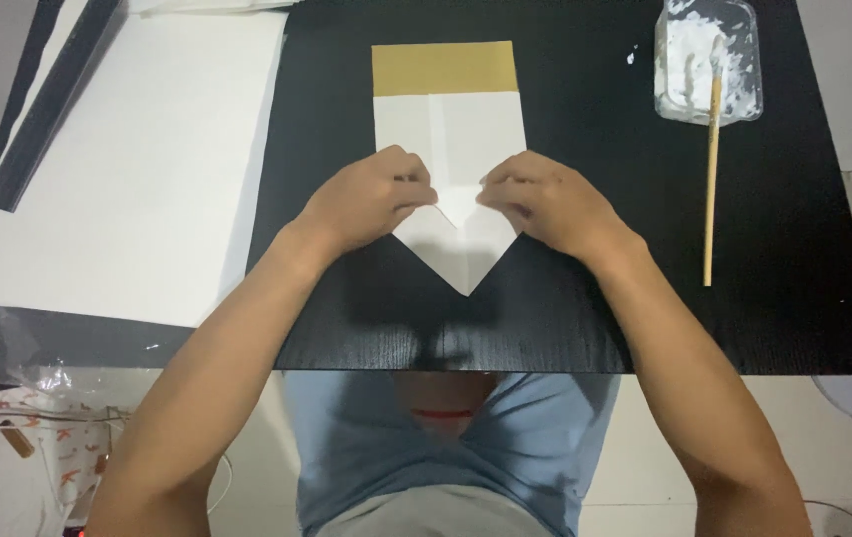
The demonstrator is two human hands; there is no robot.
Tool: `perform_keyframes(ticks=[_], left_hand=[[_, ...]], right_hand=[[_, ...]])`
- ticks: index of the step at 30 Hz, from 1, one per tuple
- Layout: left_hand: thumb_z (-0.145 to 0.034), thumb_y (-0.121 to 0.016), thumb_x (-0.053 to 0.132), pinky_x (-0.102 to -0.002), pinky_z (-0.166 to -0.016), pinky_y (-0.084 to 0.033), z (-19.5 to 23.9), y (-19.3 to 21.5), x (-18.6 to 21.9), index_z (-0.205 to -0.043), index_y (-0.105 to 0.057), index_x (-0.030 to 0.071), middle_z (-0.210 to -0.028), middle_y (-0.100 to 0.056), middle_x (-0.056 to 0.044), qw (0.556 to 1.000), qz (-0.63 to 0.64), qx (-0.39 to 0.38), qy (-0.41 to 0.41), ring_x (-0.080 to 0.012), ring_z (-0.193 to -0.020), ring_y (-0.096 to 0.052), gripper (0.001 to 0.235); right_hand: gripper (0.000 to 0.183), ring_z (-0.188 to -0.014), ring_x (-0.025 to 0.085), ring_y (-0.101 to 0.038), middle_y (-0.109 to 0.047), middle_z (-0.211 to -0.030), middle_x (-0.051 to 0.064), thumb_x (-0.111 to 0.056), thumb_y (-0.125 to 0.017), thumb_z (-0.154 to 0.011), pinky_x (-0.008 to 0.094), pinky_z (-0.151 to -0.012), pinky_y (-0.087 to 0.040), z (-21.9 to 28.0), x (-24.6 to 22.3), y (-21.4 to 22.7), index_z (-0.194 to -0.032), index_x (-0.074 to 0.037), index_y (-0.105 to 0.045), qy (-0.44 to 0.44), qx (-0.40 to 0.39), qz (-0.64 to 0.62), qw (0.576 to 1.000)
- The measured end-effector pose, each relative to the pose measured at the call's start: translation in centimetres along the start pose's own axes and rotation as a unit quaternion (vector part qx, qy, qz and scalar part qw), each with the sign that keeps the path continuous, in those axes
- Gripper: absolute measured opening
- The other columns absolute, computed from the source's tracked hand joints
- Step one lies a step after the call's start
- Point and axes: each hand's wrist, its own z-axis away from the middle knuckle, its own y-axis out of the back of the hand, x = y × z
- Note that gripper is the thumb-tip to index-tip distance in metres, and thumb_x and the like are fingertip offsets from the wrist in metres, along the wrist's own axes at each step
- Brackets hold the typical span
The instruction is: The person folds a white sheet of paper into a triangular shape, applies white adhesive with a brush to the edges, and presses the flaps together to secure them. The process involves repeated folding, gluing, and pressing actions to form a structured paper object.
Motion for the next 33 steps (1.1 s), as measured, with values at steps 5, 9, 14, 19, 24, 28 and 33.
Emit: perform_keyframes(ticks=[5, 9, 14, 19, 24, 28, 33], left_hand=[[-0.094, -0.066, 0.006, -0.028, -0.089, -0.058, 0.6, 0.0, 1.4, -0.101, -0.078, 0.016, -0.105, -0.074, -0.003, 0.996, -0.085, -0.026, -0.027, -0.0157, -0.101, -0.07, 0.016], [-0.098, -0.062, 0.011, -0.029, -0.095, -0.055, 1.7, -0.7, 1.1, -0.116, -0.074, 0.024, -0.117, -0.07, 0.002, 0.978, -0.186, -0.066, -0.074, -0.0127, -0.114, -0.065, 0.025], [-0.101, -0.058, 0.011, -0.034, -0.103, -0.052, 2.7, -0.3, 2.2, -0.127, -0.068, 0.026, -0.124, -0.063, -0.001, 0.973, -0.208, -0.079, -0.068, -0.0168, -0.123, -0.06, 0.032], [-0.104, -0.053, 0.016, -0.039, -0.106, -0.048, 3.0, -1.7, 1.5, -0.136, -0.063, 0.028, -0.129, -0.056, -0.002, 0.967, -0.218, -0.108, -0.071, -0.0196, -0.13, -0.054, 0.036], [-0.105, -0.049, 0.017, -0.044, -0.109, -0.043, 3.2, -0.6, 2.3, -0.14, -0.061, 0.029, -0.13, -0.054, -0.003, 0.963, -0.229, -0.123, -0.064, -0.0217, -0.133, -0.052, 0.039], [-0.105, -0.049, 0.017, -0.046, -0.11, -0.042, 3.0, 0.3, 2.8, -0.136, -0.064, 0.03, -0.129, -0.056, -0.003, 0.964, -0.229, -0.117, -0.063, -0.0225, -0.131, -0.054, 0.037], [-0.087, -0.062, -0.017, -0.043, -0.066, -0.053, 1.9, -3.6, -1.7, -0.115, -0.076, 0.011, -0.099, -0.063, -0.021, 0.961, -0.119, 0.07, -0.239, -0.0367, -0.095, -0.063, 0.042]], right_hand=[[0.024, -0.105, 0.021, -0.07, -0.077, -0.11, 0.003, -0.001, -0.07, -0.089, 0.035, -0.094, -0.055, 0.9, -1.1, 0.3, -0.106, -0.014, -0.08, 0.043, -0.027, 0.078, 0.996], [0.029, -0.121, 0.019, -0.064, -0.07, -0.129, 0.002, -0.012, -0.061, -0.097, 0.039, -0.099, -0.052, 2.5, -1.5, 0.8, -0.12, -0.024, -0.075, 0.065, -0.071, 0.147, 0.984], [0.039, -0.13, 0.022, -0.059, -0.064, -0.137, 0.005, -0.012, -0.054, -0.099, 0.047, -0.105, -0.049, 3.2, -2.9, 1.1, -0.131, -0.027, -0.07, 0.048, -0.112, 0.168, 0.978], [0.041, -0.138, 0.02, -0.052, -0.056, -0.143, 0.001, -0.019, -0.045, -0.103, 0.049, -0.106, -0.048, 3.5, -2.5, 0.2, -0.137, -0.031, -0.064, 0.072, -0.117, 0.236, 0.962], [0.036, -0.14, 0.023, -0.049, -0.053, -0.146, 0.005, -0.019, -0.045, -0.104, 0.053, -0.108, -0.043, 3.8, -3.4, 0.7, -0.129, -0.027, -0.069, 0.073, -0.131, 0.255, 0.955], [0.035, -0.138, 0.024, -0.051, -0.053, -0.146, 0.004, -0.017, -0.046, -0.103, 0.056, -0.109, -0.043, 4.4, -3.5, 2.0, -0.128, -0.027, -0.069, 0.073, -0.132, 0.267, 0.952], [0.062, -0.128, 0.036, -0.059, -0.068, -0.14, 0.011, 0.005, -0.056, -0.087, 0.058, -0.092, -0.042, 8.5, 3.6, 6.7, -0.144, -0.014, -0.069, 0.016, 0.118, 0.241, 0.963]])
